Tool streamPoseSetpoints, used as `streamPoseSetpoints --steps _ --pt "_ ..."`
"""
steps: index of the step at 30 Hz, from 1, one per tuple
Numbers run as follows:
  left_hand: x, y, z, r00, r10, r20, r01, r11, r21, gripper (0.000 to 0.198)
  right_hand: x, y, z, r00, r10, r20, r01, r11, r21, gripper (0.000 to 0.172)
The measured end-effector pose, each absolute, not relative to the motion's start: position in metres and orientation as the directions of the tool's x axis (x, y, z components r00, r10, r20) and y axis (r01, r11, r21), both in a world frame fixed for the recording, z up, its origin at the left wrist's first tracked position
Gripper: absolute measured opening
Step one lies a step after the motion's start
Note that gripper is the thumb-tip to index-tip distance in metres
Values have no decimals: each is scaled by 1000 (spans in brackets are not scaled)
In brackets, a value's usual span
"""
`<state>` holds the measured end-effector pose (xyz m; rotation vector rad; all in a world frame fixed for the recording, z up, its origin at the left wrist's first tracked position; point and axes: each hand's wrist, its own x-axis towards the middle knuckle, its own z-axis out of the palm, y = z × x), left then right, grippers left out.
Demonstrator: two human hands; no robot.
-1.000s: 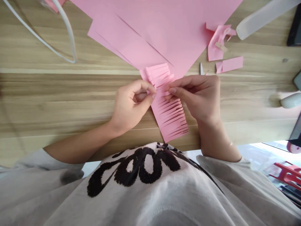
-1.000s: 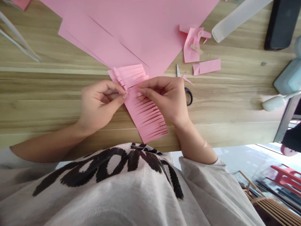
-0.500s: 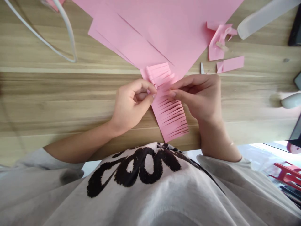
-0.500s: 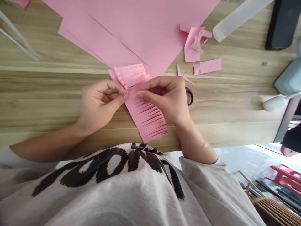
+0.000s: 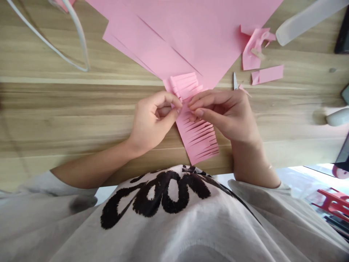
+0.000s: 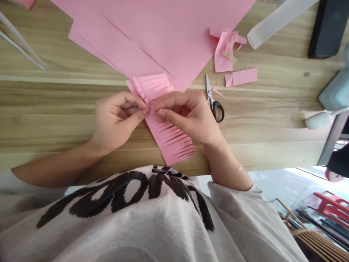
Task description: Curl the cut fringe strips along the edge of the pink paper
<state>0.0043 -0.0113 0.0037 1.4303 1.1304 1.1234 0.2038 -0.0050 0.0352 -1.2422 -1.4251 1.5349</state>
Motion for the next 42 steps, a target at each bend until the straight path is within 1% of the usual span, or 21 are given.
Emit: streamPoseSetpoints --steps 2,4,7,13,18,24,31,37,42 --pt "4 -11 4 157 983 98 114 -117 987 9 204 -5 34 -302 935 -185 116 -157 -981 8" --pt "3 -11 4 161 982 100 123 -120 985 11 203 -5 34 -263 949 -175 121 -147 -982 7" --pt "3 -11 3 151 983 102 123 -121 985 13 201 -6 34 -191 966 -175 112 -156 -981 11" --pt "5 -12 3 129 988 89 101 -102 990 8 199 -7 34 -100 974 -204 117 -192 -974 14" --pt "4 -12 4 159 982 102 94 -118 989 8 199 -6 33 -95 974 -205 124 -192 -973 18" --pt "4 -11 4 165 979 121 84 -136 987 6 199 -6 34 -88 974 -207 115 -197 -974 13" --pt "4 -11 4 160 982 105 71 -117 991 5 199 -7 34 -103 973 -205 115 -193 -974 12" --pt "3 -11 4 172 981 87 121 -109 987 10 200 -7 33 -113 973 -201 142 -184 -973 12" --pt "4 -11 5 157 985 70 113 -88 990 4 200 -7 34 -97 974 -207 133 -193 -972 16"
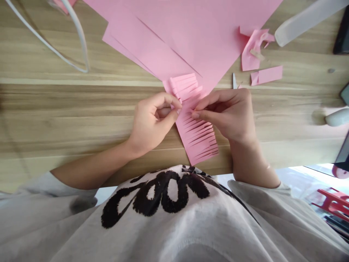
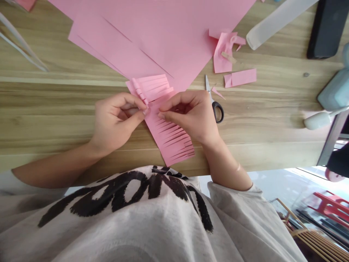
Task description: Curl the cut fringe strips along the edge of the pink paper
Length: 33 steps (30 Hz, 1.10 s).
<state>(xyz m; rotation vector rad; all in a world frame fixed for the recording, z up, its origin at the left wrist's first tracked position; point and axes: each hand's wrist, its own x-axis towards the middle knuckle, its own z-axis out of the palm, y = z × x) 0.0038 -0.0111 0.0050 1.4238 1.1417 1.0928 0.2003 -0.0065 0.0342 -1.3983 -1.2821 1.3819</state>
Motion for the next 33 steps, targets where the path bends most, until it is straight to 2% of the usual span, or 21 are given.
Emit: streamPoseSetpoints --steps 8,18,29,33 --pt "4 -11 4 144 986 86 100 -101 990 4 200 -7 33 -101 977 -185 142 -170 -975 9" --pt "3 -10 4 172 978 118 77 -133 988 7 199 -7 34 -104 980 -171 113 -160 -981 14" --pt "4 -11 4 163 980 113 62 -124 990 9 201 -5 36 -228 967 -114 24 -111 -994 3" --pt "3 -11 5 177 979 99 51 -110 993 8 203 -4 34 -263 959 -106 30 -102 -994 4"
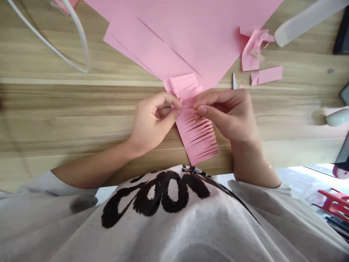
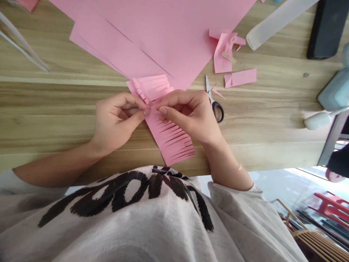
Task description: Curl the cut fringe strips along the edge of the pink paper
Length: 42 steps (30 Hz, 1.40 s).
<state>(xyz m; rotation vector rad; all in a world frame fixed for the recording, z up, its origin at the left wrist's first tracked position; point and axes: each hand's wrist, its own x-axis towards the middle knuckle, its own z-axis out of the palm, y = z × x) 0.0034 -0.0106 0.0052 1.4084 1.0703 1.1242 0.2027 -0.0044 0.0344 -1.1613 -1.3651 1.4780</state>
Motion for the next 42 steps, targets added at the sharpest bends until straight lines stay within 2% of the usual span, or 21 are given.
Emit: streamPoseSetpoints --steps 5,11,19,27,32,42 --pt "3 -10 5 184 976 117 73 -132 989 7 204 -5 32 -249 961 -119 38 -113 -993 11" --pt "3 -11 2 157 979 131 91 -146 985 6 202 -6 32 -158 977 -143 147 -120 -982 14" --pt "3 -11 3 167 978 122 92 -139 986 6 202 -4 32 -123 980 -155 109 -142 -984 18" --pt "3 -11 5 154 983 97 81 -110 991 7 199 -6 36 -140 975 -175 165 -151 -975 10" --pt "3 -11 4 155 983 99 92 -114 989 7 199 -7 38 -155 967 -203 132 -184 -974 13" --pt "3 -12 5 161 985 61 119 -81 990 5 197 -7 35 -27 983 -182 221 -172 -960 13"
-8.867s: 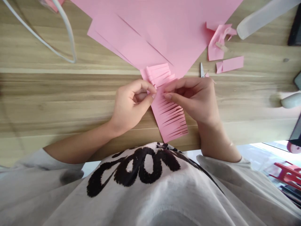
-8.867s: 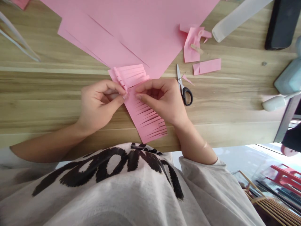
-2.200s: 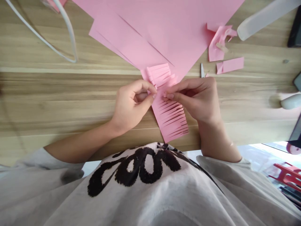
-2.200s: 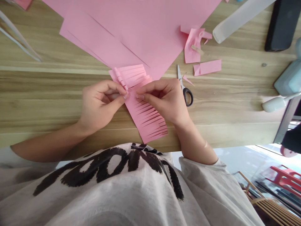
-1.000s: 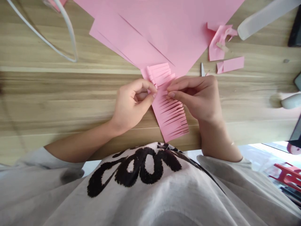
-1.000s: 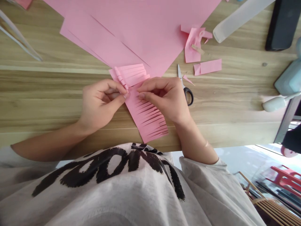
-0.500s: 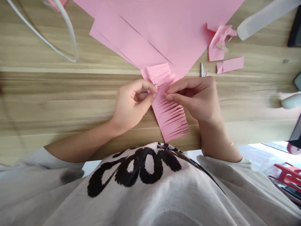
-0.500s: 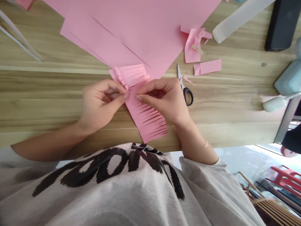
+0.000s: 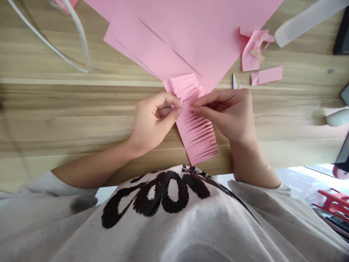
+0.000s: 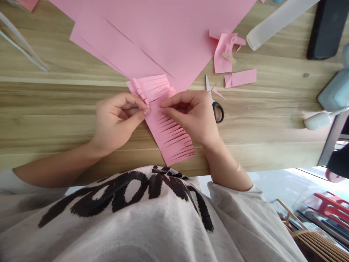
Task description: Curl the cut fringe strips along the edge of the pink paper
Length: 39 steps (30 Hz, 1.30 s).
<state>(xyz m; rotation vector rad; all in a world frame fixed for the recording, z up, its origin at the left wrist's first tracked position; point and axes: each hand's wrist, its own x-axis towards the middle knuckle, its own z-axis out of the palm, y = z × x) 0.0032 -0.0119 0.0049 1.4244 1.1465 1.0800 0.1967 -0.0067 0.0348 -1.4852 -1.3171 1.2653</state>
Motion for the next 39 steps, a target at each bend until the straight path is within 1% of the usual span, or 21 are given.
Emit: streamPoseSetpoints --steps 10,14,18,24,27,31,35,39 --pt "3 -12 4 161 984 78 107 -96 990 5 196 -7 37 -50 979 -196 178 -184 -967 19" --pt "3 -12 5 156 986 66 100 -83 992 6 197 -6 38 -63 976 -207 190 -192 -963 17" --pt "3 -12 5 157 985 66 117 -85 990 4 198 -7 35 -61 981 -183 220 -166 -961 14" --pt "4 -12 4 157 986 55 112 -73 991 9 198 -7 33 -48 982 -182 207 -169 -964 9" --pt "4 -12 4 151 986 72 92 -86 992 5 197 -7 35 -30 980 -198 199 -188 -962 13" --pt "4 -12 5 151 986 74 93 -88 992 6 196 -6 36 -17 981 -195 188 -189 -964 19" --pt "3 -12 4 158 984 81 114 -100 988 4 196 -6 36 -15 982 -189 205 -182 -962 19" --pt "3 -12 4 169 984 63 126 -85 988 9 196 -6 37 -25 980 -195 218 -185 -958 18"
